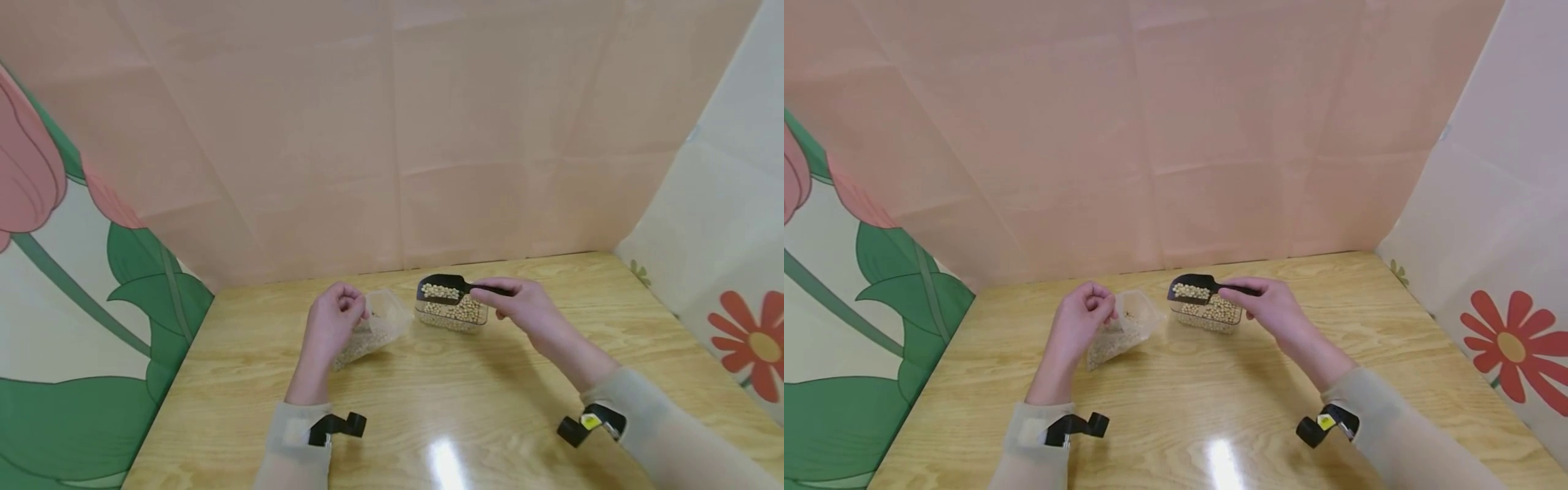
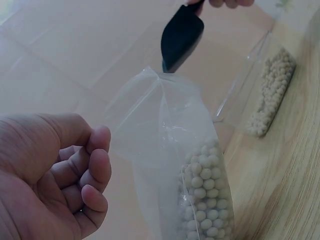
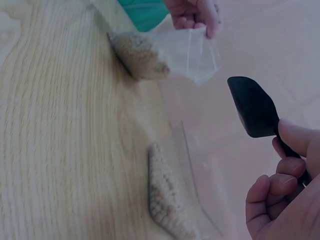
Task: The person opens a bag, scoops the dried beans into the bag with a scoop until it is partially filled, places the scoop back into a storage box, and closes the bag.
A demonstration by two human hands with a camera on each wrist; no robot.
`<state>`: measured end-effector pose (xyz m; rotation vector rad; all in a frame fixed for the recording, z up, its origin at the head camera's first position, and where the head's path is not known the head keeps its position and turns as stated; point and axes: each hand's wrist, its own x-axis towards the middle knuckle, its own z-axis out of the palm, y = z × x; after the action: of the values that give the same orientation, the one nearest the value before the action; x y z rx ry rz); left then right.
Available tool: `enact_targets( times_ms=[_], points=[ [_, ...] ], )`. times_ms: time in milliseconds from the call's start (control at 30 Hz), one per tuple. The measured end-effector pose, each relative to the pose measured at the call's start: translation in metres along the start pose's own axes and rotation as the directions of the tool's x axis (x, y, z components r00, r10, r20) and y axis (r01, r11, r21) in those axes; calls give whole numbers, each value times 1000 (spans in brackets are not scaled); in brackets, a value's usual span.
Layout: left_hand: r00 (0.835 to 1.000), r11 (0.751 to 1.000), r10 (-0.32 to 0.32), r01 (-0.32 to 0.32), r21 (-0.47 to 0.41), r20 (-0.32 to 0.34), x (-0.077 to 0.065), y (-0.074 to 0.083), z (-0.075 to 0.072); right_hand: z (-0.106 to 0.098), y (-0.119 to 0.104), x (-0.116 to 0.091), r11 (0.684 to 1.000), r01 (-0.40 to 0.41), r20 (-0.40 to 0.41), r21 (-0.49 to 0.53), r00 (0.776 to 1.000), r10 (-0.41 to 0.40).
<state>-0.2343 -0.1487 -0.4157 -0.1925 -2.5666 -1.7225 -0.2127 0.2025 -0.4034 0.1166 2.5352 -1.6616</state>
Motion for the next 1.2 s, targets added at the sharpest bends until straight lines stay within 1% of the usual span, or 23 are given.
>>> enact_targets(
  times_ms=[233,467,567,733,933,1033,1200],
  points=[
    [1000,1000,0,0,-13,-7,0,1,2,8,-11,-2,999,37,35,-7,999,-37],
    [1000,1000,-6,5,-12,-17,-1,3,4,19,-18,0,994,102,54,-26,993,-101],
    [1000,1000,-3,3,-12,-21,-1,3,4,24,-20,2,993,109,76,-38,991,-106],
    [1000,1000,5,-6,-5,-29,0,3,6,32,-23,6,989,125,86,-76,989,-118],
    [1000,1000,3,-4,-13,-27,0,3,8,38,-28,7,974,164,79,-156,985,-153],
    [1000,1000,0,-1,-16,-23,0,4,9,39,-33,6,958,207,81,-199,978,-194],
    [1000,1000,3,-4,-10,-29,0,4,9,42,-39,4,932,247,82,-264,969,-233]
  ],
)
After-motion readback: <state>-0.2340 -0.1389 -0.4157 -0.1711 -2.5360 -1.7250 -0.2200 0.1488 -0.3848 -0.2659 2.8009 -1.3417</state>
